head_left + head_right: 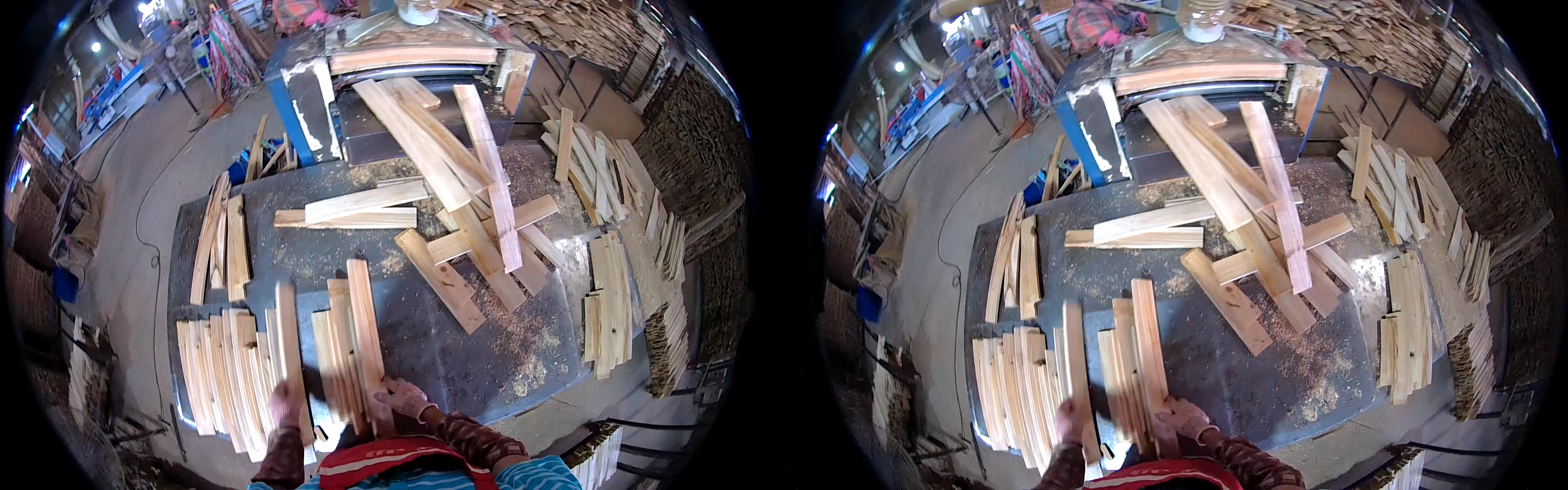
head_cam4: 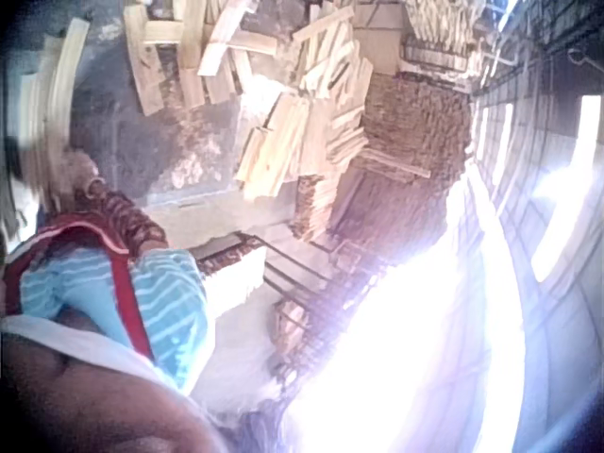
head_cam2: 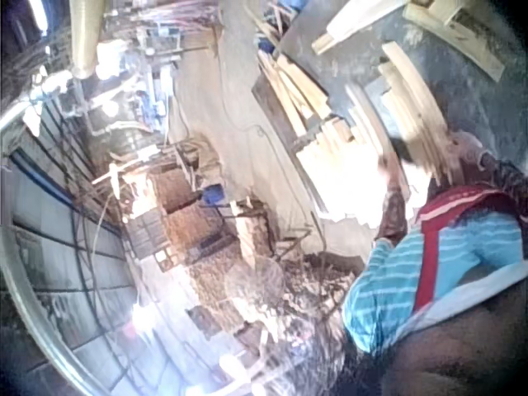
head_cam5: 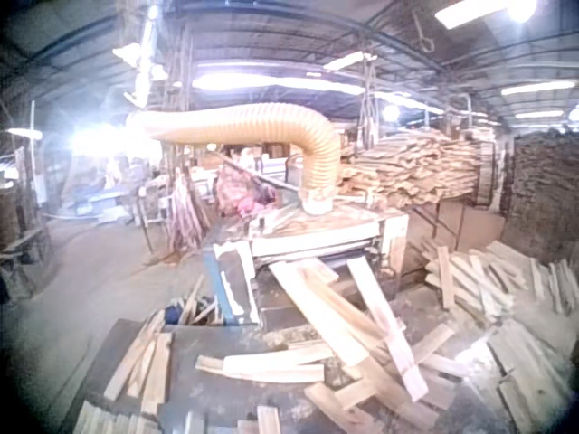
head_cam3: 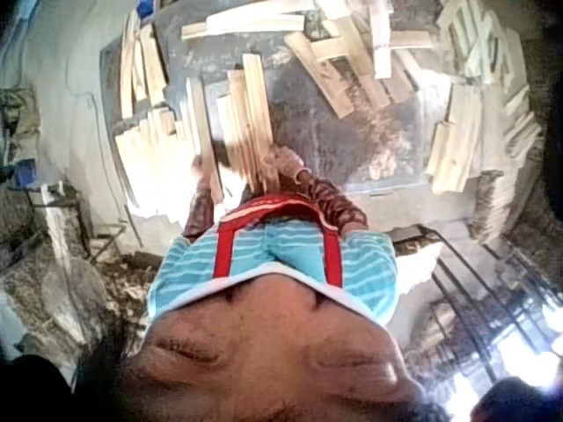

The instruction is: The person sorts and stacks wooden planks on a workbench in a workshop. They pick up individual pieces of wood, inspect them, and arrange them into neat piles, occasionally moving stacks to different locations on the table.

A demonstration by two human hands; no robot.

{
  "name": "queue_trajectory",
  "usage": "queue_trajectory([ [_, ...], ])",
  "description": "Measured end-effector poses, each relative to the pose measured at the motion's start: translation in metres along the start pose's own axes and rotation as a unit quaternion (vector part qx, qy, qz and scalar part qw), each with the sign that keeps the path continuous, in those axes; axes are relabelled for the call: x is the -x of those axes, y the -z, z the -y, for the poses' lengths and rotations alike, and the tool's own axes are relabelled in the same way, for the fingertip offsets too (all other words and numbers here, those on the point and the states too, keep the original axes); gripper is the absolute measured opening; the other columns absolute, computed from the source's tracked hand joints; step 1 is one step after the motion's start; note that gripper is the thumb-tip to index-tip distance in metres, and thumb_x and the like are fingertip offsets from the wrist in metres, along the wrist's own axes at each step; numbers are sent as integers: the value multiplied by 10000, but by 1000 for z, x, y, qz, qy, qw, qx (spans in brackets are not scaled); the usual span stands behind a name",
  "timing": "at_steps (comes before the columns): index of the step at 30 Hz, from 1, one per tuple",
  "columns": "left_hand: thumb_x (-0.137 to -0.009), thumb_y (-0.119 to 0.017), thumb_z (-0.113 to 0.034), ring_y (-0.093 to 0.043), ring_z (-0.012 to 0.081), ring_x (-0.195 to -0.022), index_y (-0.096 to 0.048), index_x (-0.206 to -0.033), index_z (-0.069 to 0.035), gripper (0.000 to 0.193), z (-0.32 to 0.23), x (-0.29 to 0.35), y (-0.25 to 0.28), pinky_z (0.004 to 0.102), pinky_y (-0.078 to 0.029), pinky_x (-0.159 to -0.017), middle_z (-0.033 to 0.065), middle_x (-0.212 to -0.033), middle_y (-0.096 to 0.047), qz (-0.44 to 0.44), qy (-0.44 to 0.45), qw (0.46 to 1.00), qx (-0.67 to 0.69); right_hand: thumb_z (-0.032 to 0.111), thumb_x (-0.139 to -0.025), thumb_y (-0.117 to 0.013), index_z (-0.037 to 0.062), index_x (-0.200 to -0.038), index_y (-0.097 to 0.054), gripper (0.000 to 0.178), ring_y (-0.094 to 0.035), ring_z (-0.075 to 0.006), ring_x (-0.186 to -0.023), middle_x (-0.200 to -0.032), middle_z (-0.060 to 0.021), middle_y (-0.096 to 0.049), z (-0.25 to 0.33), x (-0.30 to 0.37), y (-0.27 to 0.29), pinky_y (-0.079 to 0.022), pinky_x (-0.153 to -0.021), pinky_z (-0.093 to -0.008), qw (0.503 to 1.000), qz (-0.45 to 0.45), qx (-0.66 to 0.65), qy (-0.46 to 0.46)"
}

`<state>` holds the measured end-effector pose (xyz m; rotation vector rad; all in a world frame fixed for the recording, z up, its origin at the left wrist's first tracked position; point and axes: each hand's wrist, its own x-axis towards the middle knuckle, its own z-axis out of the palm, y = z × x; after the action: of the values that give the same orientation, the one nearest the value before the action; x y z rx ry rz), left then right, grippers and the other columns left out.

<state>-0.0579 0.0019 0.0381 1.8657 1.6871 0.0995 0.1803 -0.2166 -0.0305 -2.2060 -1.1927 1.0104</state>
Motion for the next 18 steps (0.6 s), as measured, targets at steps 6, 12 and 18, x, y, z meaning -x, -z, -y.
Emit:
queue_trajectory([
  [6,-850,-565,-104,-641,407,-945,-631,-1104,-65,265,65,29,-28,477,-508,-804,208,-989,-658,-129,-5,991,-42,264,-1003,-482,93,-1240,-588,311,-576,-177,-742,-880,-30,-599,-69,-116,134,-509,-643,-296,924,-272,-262,67],
  [12,-838,-686,-97,-537,408,-1219,-506,-1350,-52,545,-29,-44,-16,455,-455,-1016,199,-1306,-547,-183,-108,976,38,451,-1000,-512,59,-1250,-537,466,-616,-273,-946,-1113,-76,-596,-52,-191,373,-557,-862,-450,542,-362,-752,96],
  [18,-954,-594,-50,-402,272,-1393,-437,-1427,5,501,-198,-157,-59,398,-399,-1110,161,-1492,-439,106,-203,887,402,210,-937,-614,27,-1215,-548,339,-646,-236,-831,-1042,-105,-626,-62,-189,311,-590,-712,-398,643,-265,-715,70],
])
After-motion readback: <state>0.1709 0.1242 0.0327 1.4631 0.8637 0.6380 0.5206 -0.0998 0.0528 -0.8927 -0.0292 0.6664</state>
